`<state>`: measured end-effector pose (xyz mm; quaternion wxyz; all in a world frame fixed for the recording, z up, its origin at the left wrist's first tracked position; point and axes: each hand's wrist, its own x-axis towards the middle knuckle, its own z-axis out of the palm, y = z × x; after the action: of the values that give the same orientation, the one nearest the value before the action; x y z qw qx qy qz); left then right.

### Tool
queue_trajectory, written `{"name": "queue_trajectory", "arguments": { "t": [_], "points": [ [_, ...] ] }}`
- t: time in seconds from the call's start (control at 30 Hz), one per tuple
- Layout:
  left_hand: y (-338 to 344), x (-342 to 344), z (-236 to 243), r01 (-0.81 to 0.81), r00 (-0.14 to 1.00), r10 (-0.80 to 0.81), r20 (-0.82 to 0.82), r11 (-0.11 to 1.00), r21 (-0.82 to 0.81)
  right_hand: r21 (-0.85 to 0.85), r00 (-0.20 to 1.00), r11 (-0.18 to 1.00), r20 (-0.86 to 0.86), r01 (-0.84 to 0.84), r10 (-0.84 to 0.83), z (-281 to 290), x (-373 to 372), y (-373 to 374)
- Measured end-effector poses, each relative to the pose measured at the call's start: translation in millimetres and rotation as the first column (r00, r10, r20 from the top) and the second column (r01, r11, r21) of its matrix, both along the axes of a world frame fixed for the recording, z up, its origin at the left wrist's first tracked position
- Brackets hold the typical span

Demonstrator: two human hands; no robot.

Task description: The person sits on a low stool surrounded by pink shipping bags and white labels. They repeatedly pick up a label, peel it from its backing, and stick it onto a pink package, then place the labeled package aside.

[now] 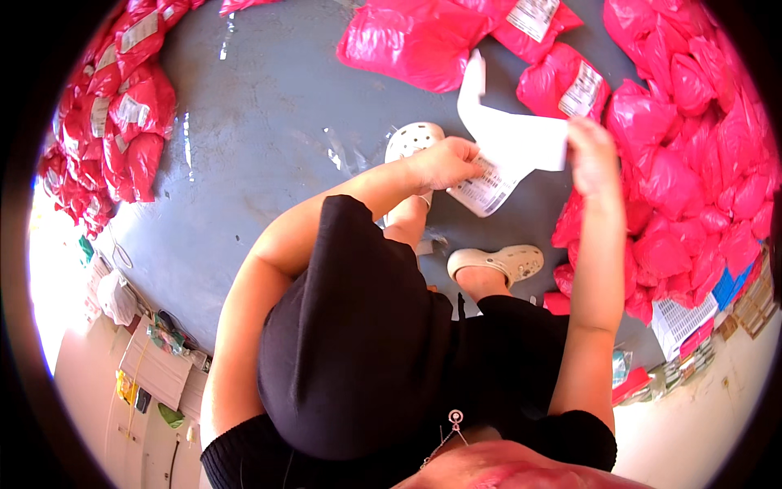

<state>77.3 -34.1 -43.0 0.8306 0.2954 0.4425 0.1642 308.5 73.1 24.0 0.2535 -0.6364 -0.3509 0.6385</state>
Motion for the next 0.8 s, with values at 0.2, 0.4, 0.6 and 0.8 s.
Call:
{"name": "queue_trajectory", "arguments": {
  "t": [0.2,0.4,0.6,0.8],
  "points": [
    [-28,-16,5,0.192,0.981,-0.180,0.067,0.930,-0.315,0.477,0.994,0.877,-0.111,0.066,-0.014,79,-31,87],
    [-38,-8,1,0.240,0.969,-0.208,0.136,0.926,-0.292,0.724,0.744,0.292,0.665,-0.625,-0.058,16,-185,69],
    [-32,-19,7,0.305,0.950,-0.284,0.130,0.933,-0.193,0.357,0.362,0.084,0.930,-0.930,0.057,-90,-228,14],
    [-34,-28,6,0.259,0.962,-0.226,0.151,0.932,-0.255,0.074,0.215,0.296,0.851,-0.952,0.478,9,-236,24]
  ]
}}
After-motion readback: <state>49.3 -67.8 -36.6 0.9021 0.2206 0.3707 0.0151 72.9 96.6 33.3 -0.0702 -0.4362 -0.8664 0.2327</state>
